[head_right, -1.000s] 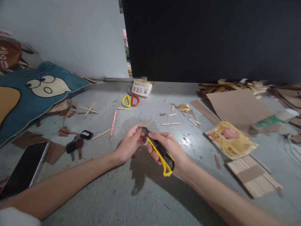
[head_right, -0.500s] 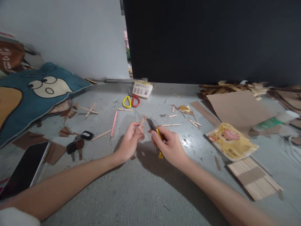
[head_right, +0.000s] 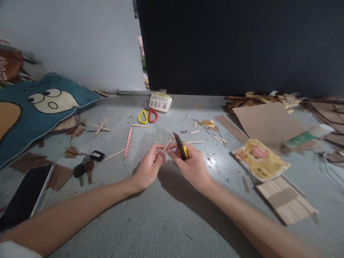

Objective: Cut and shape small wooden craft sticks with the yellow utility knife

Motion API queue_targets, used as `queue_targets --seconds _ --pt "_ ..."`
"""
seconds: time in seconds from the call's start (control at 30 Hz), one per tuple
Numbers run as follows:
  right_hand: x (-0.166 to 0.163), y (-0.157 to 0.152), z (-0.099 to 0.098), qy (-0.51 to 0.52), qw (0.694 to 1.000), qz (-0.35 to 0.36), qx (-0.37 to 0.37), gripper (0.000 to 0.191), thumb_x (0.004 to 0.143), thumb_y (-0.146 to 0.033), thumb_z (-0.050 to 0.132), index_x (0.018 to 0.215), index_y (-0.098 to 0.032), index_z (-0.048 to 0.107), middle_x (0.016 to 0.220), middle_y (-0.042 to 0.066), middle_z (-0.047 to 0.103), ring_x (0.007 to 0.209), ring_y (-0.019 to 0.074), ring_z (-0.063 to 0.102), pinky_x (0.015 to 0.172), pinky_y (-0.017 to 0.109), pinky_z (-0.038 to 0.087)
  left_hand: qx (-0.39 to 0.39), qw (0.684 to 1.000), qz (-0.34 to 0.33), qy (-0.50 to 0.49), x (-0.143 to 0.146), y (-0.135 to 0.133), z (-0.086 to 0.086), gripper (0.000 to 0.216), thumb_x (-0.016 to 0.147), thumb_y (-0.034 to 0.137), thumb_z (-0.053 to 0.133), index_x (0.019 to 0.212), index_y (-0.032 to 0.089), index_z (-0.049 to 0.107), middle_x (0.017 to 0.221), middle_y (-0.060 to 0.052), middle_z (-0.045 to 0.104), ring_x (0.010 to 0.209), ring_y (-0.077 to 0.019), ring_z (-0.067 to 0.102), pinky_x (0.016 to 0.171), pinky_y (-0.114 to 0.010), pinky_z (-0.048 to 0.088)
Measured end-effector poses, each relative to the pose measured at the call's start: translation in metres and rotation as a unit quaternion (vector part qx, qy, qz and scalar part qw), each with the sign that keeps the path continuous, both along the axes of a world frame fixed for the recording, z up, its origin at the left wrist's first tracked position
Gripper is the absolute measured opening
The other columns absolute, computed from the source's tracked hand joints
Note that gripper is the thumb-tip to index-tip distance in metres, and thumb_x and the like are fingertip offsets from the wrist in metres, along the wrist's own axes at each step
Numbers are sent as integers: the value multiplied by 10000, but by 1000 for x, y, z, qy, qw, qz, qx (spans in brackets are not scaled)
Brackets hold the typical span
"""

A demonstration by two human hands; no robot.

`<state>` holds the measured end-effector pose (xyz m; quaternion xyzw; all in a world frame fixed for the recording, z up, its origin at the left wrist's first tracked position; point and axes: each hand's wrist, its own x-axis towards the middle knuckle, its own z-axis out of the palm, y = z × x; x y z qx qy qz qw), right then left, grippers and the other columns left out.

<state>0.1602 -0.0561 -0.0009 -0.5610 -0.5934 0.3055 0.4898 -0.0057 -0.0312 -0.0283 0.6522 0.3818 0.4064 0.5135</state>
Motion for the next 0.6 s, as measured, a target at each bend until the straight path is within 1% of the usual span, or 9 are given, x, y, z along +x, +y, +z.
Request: queue_targets --seconds 0.13,0.23,0.33,0.47,0.6 --pt "0 -1 -1 -9 1000 3 4 261 903 -497 710 882 -237 727 577 -70 391 523 118 321 521 271 310 7 1000 3 22 0 -1 3 258 1038 431 515 1166 213 563 659 45 509 590 -155 437 616 -283 306" --pt "0 -2 -1 -18 1000 5 15 238 925 -469 696 887 -236 720 633 -50 498 535 115 355 535 268 331 11 1000 -2 29 0 -1 4 252 1048 413 492 1187 213 555 662 45 518 585 -156 450 624 -286 321" --pt "0 -2 -4 -34 999 9 37 198 941 -422 684 895 -232 712 715 -28 596 556 113 413 555 265 357 30 998 -1 48 0 -1 4 223 1059 399 458 1139 211 547 702 29 558 627 -163 507 652 -289 355" --pt "2 -1 -7 -66 995 23 77 158 969 -358 644 903 -227 705 698 -29 590 585 120 475 584 262 380 57 995 -15 80 -1 -1 5 212 1069 390 411 1100 205 508 805 -5 618 698 -169 563 687 -295 392" --pt "4 2 -5 -92 992 47 74 169 986 -336 613 879 -223 681 675 -33 583 582 124 494 586 255 386 61 994 -19 91 -2 0 3 225 1075 393 374 1099 203 491 810 -9 613 719 -174 574 703 -306 407"
